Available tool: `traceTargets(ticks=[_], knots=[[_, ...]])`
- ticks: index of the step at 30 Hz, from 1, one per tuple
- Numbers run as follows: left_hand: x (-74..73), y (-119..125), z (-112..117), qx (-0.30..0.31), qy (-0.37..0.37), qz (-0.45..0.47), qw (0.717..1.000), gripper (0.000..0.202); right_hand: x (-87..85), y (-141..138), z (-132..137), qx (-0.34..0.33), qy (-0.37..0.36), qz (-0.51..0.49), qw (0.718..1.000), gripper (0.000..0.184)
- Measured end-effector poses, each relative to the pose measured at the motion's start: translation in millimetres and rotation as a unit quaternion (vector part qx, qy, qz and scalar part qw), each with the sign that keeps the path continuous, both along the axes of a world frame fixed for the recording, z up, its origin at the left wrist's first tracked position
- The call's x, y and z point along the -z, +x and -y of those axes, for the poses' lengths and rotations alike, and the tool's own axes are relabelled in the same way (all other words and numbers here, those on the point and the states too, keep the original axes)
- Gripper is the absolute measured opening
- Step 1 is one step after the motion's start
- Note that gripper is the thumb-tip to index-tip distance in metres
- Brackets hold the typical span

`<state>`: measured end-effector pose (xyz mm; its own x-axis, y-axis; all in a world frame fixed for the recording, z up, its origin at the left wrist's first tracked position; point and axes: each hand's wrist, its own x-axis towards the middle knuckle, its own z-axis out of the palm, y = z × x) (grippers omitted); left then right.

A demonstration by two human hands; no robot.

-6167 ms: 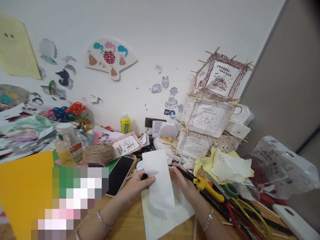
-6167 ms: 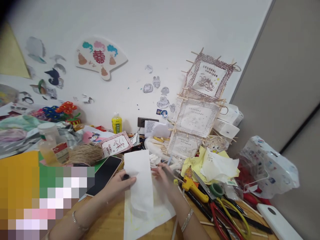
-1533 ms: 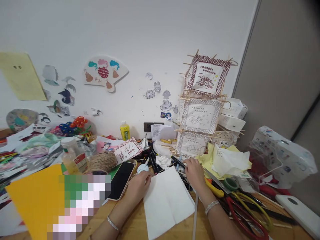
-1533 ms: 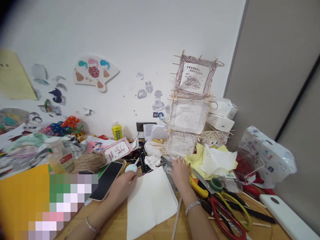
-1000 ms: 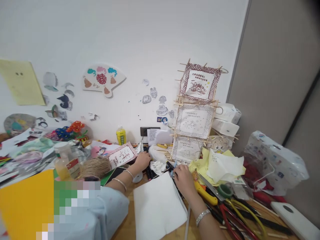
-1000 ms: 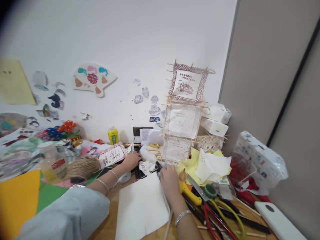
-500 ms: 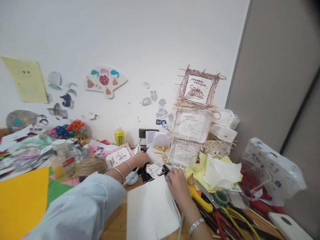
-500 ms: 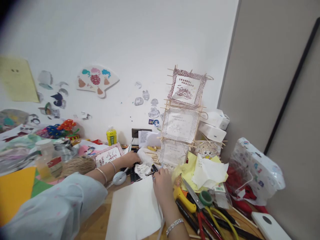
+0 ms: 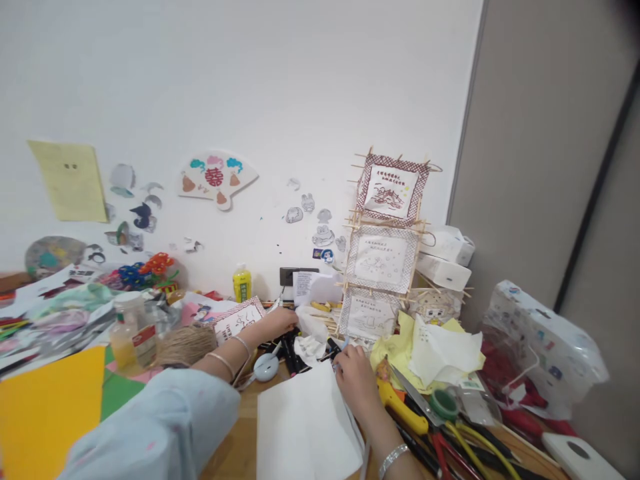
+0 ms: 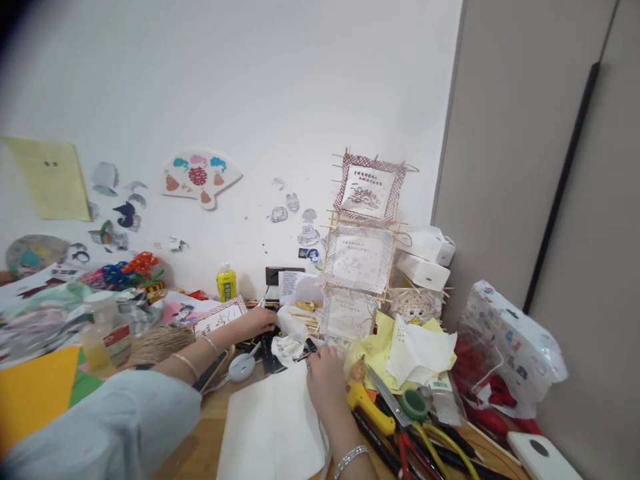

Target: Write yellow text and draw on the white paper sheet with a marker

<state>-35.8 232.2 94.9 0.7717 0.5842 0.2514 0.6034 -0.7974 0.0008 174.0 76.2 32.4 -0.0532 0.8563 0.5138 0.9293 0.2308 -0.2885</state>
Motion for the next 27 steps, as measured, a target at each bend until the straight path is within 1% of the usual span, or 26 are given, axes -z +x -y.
traceTargets(ticks=[2,4,5,6,7,8,9,11,12,13,14,15,16,18,19,21,23,25,27], knots=[[-9.5,-5.4,11.3,0.010,-0.024,0.067,0.997,0.026,1.4,-2.3,-0.9,-0.016,0.008,-0.044,0.999,0.025],[-14.0,-9.3,29.8,0.017,-0.048,0.148,0.988,0.025,4.0,-6.9,-3.0,-0.051,0.019,-0.127,0.990,0.023],[-13.7,-10.4,41.7,0.019,-0.059,0.191,0.980,0.024,5.5,-10.2,-4.1,-0.074,0.015,-0.184,0.980,0.020],[-11.7,-11.0,54.9,0.023,-0.071,0.233,0.970,0.025,6.9,-14.2,-4.8,-0.098,0.003,-0.249,0.963,0.016],[-8.0,-11.0,69.0,0.029,-0.087,0.270,0.959,0.025,8.0,-18.8,-4.9,-0.122,-0.019,-0.322,0.939,0.017],[-3.0,-10.3,83.3,0.036,-0.104,0.304,0.946,0.025,8.7,-23.8,-4.1,-0.146,-0.047,-0.399,0.904,0.024],[3.3,-9.1,97.4,0.042,-0.125,0.331,0.934,0.028,9.0,-28.8,-2.5,-0.173,-0.075,-0.474,0.860,0.035],[17.8,-5.7,121.7,0.057,-0.172,0.370,0.911,0.035,8.4,-37.6,2.5,-0.236,-0.112,-0.597,0.759,0.054],[25.4,-3.7,130.9,0.064,-0.194,0.384,0.900,0.038,7.8,-40.8,5.3,-0.265,-0.119,-0.639,0.712,0.059],[32.8,-1.8,137.9,0.074,-0.217,0.390,0.892,0.041,7.5,-42.8,7.8,-0.285,-0.119,-0.669,0.676,0.060],[39.7,-0.1,142.6,0.081,-0.236,0.397,0.883,0.045,7.4,-43.7,9.6,-0.294,-0.114,-0.687,0.655,0.057],[46.1,1.2,145.2,0.085,-0.251,0.404,0.875,0.052,7.9,-43.5,10.7,-0.292,-0.110,-0.695,0.647,0.052],[51.7,2.1,146.0,0.085,-0.263,0.411,0.869,0.058,8.8,-42.4,10.8,-0.284,-0.106,-0.697,0.650,0.047],[60.4,2.5,144.3,0.073,-0.280,0.421,0.860,0.066,12.0,-38.5,9.2,-0.264,-0.099,-0.684,0.673,0.038],[63.6,2.1,142.6,0.062,-0.283,0.424,0.858,0.065,13.9,-36.3,7.9,-0.258,-0.096,-0.673,0.686,0.035],[68.1,0.9,139.1,0.036,-0.274,0.426,0.861,0.054,17.7,-32.5,5.1,-0.247,-0.088,-0.655,0.709,0.033],[71.1,0.0,136.3,0.012,-0.248,0.429,0.868,0.039,21.0,-30.4,3.1,-0.240,-0.077,-0.638,0.728,0.031],[74.1,-0.2,134.1,-0.004,-0.216,0.433,0.875,0.027,23.6,-30.1,1.8,-0.238,-0.077,-0.625,0.739,0.029],[77.7,0.1,132.3,-0.017,-0.187,0.436,0.880,0.024,25.5,-31.0,0.9,-0.233,-0.081,-0.618,0.747,0.030]])
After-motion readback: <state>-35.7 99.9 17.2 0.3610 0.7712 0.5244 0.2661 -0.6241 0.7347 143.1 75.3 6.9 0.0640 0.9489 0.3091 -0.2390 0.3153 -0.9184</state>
